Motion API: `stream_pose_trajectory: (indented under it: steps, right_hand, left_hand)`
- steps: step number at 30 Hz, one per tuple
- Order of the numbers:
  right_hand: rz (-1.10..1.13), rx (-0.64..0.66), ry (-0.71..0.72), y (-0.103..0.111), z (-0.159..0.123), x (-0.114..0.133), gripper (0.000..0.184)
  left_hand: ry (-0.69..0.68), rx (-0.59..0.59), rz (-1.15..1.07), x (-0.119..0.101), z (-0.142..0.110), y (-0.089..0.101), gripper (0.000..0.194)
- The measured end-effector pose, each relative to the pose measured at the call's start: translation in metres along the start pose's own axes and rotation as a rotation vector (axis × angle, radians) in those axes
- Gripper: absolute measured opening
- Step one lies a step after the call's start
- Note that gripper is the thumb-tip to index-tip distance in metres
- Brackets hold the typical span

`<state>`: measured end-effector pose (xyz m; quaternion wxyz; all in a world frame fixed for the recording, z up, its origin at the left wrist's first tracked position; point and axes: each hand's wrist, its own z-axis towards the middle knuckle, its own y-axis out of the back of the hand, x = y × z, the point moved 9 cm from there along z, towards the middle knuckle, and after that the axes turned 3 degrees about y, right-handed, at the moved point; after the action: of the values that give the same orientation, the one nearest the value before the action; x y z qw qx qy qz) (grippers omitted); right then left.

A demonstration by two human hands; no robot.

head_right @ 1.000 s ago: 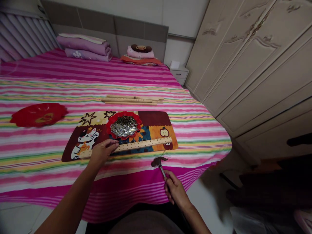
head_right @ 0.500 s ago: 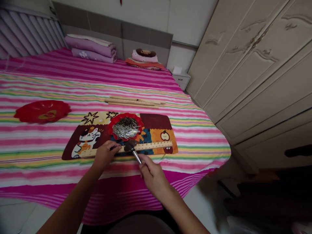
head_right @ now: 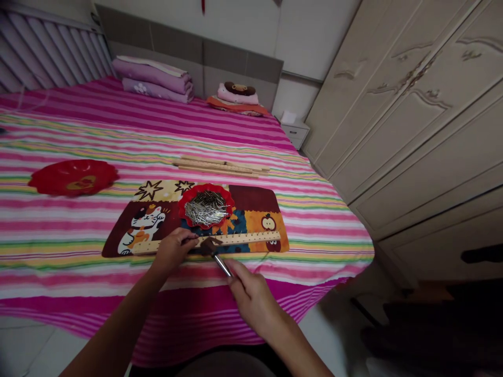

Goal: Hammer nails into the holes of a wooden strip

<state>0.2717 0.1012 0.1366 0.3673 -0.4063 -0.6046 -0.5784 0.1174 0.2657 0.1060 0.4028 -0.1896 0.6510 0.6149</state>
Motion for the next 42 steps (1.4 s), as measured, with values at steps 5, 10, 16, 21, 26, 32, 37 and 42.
stream_pose_trajectory:
  steps: [5, 10, 16, 21, 26, 32, 37, 42]
  right_hand:
    - [0.191, -0.137, -0.291, 0.010, -0.052, -0.094, 0.050]
    - [0.365, -0.289, -0.475, 0.006, -0.077, -0.165, 0.069]
    - [0.427, -0.282, -0.496, 0.002, -0.075, -0.166, 0.063]
    - [0.451, -0.280, -0.491, 0.004, -0.072, -0.160, 0.056]
    - [0.438, -0.272, -0.457, 0.005, -0.069, -0.155, 0.049]
    - [0.434, -0.279, -0.466, 0.005, -0.070, -0.153, 0.050]
    - [0.424, -0.272, -0.478, 0.004, -0.070, -0.152, 0.052]
    - [0.404, -0.274, -0.474, 0.005, -0.070, -0.154, 0.056]
  left_hand:
    - [0.033, -0.060, 0.055, 0.002, 0.009, 0.021, 0.024]
    - [-0.017, -0.207, 0.373, -0.021, 0.038, 0.037, 0.025]
    - [0.097, -0.183, 0.730, -0.029, 0.056, 0.021, 0.033]
    - [0.121, -0.195, 0.737, -0.028, 0.060, 0.018, 0.029]
    - [0.235, -0.154, 0.536, -0.014, 0.070, 0.028, 0.024]
    - [0.272, -0.182, -0.109, 0.004, 0.053, 0.050, 0.021]
    - [0.326, -0.140, -0.399, 0.027, 0.016, 0.046, 0.033]
    - [0.336, -0.100, -0.285, 0.028, -0.008, 0.037, 0.030]
